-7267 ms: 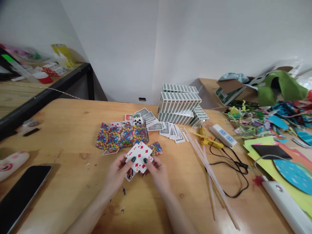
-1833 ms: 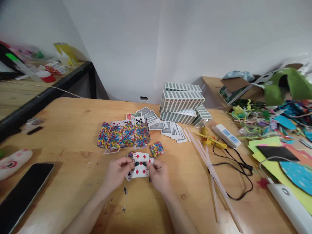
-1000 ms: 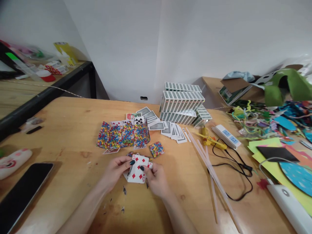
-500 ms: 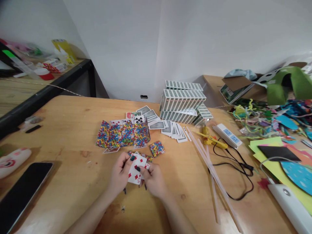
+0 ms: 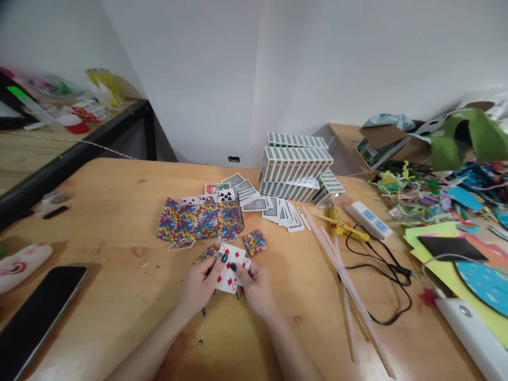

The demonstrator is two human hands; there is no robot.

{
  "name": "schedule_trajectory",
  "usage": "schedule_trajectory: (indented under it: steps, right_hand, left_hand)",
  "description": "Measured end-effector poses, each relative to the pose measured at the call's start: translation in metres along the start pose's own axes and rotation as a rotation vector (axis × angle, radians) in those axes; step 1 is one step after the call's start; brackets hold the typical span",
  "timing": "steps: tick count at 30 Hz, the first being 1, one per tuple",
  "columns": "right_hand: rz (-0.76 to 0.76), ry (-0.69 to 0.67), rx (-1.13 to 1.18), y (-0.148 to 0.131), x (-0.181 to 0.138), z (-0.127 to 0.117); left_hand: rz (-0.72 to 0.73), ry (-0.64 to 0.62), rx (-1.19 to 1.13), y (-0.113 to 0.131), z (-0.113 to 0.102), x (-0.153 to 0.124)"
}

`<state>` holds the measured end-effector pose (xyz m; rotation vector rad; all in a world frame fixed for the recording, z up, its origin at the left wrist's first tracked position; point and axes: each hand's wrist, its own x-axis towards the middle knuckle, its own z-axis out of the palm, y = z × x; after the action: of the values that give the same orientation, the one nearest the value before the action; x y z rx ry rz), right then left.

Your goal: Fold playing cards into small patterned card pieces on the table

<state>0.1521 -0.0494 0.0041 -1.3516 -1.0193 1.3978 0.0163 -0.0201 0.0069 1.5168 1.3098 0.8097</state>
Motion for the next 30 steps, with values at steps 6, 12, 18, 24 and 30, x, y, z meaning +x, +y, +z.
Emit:
schedule_trajectory:
  steps: [6, 12, 18, 24, 30]
  right_hand:
    - [-0.002, 0.062, -0.003, -0.006, 0.000, -0.008]
    - [0.008, 0.006, 0.034, -0.008, 0.001, -0.009]
    - [0.006, -0.006, 0.022, -0.009, 0.001, -0.013]
    - [0.033, -0.021, 0.036, -0.004, 0.003, -0.014]
    - [0.051, 0.023, 0.043, 0.000, 0.004, -0.015]
  left_hand:
    - [0.076, -0.131, 0.106, 0.000, 0.002, -0.003]
    - [0.091, -0.180, 0.061, -0.002, -0.001, -0.005]
    - [-0.094, -0.292, -0.167, -0.002, -0.005, -0.004]
    - [-0.058, -0.161, -0.214, 0.000, -0.012, 0.006]
    - [-0.042, -0.225, -0.166, 0.004, -0.014, 0.006]
